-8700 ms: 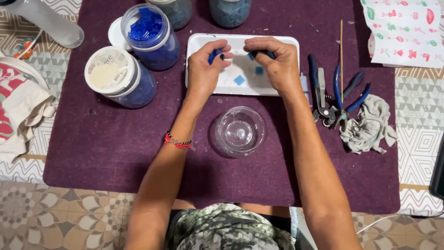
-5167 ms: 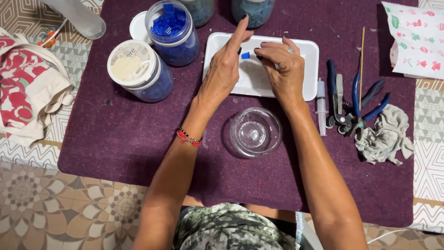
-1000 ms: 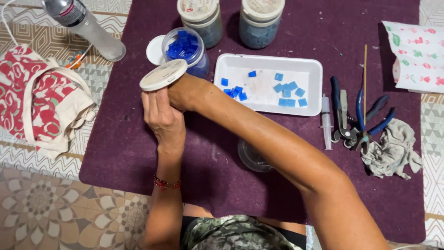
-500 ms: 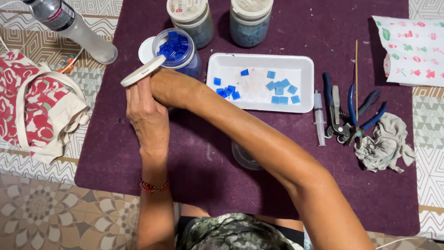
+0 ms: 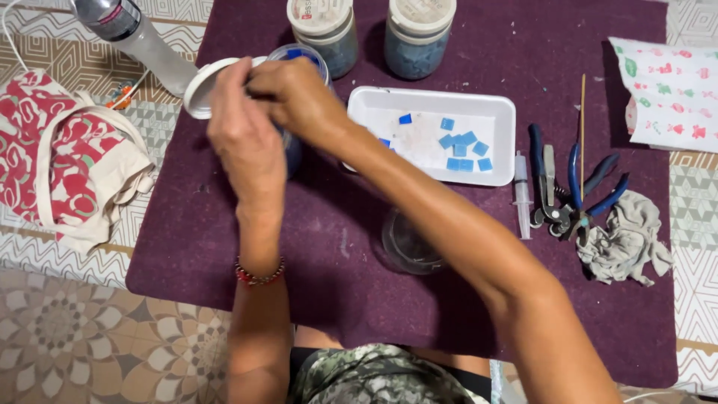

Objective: Sorting blue mosaic tiles into a tray and cutting them into smaller pieces using mosaic nippers

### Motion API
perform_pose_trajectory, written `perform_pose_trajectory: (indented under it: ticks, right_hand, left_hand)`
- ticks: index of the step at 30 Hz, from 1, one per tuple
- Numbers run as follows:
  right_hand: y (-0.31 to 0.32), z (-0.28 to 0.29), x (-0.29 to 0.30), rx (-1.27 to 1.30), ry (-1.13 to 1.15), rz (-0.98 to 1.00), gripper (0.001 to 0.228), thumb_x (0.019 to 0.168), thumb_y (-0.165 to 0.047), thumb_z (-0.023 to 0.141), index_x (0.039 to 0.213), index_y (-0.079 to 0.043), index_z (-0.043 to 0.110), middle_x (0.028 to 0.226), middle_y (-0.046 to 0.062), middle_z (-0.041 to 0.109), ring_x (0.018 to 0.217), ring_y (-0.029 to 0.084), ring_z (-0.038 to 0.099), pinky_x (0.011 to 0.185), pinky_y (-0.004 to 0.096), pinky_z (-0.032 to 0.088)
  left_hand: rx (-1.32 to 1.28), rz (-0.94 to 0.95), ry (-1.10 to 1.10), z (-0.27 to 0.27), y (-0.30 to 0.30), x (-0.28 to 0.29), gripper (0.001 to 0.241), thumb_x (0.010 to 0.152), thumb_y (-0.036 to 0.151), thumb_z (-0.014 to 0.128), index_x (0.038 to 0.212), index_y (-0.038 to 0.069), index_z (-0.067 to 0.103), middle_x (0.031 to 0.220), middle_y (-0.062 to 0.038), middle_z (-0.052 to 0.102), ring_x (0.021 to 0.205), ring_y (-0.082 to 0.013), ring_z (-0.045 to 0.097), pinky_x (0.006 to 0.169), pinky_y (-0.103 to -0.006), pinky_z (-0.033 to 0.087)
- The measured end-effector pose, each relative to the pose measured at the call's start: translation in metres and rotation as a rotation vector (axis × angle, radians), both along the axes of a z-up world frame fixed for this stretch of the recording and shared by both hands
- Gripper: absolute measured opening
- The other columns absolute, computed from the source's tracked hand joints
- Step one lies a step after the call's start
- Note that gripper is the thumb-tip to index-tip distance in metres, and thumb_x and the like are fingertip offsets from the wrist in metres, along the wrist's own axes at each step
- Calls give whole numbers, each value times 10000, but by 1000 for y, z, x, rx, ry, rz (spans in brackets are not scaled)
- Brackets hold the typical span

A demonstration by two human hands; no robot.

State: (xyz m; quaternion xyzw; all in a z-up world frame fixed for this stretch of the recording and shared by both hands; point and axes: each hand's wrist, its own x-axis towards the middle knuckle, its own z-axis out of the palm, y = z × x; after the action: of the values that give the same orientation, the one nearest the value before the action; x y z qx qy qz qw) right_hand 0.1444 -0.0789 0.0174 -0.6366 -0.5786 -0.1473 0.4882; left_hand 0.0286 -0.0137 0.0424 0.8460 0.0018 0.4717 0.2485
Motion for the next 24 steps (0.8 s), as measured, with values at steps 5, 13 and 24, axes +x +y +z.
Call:
perform_pose_trajectory:
  ticks: [5,13,24]
  right_hand:
    - [-88,16,21,-141,9,-72,239,729,15,811,964,-30,790,1032,104,793,958,251,758,861,340,535]
    - [-174,-3,16,-369,300,-338,327,606,77,683,883,-61,787,783,47,755,694,132,691,634,304,538]
    - [-175,-43,25,-30,924,-149,279,841,63,815,1103,13,734,974,123,764,801,148,733,733,239,676]
  left_hand:
    - [-55,-79,156,-31,-30,27,299,1036,-34,496,1322,-39,584,1249,-219,702,1145,-376,692,1005,-452,539]
    - [-292,-583,375,-58,-77,68,289,959,86,658,1244,40,658,1147,-125,768,1048,-248,734,905,-360,515]
    - [-732,-504,352,-97,-70,73,233,930,101,682,1136,39,771,1111,-91,798,1027,-131,750,907,-258,597]
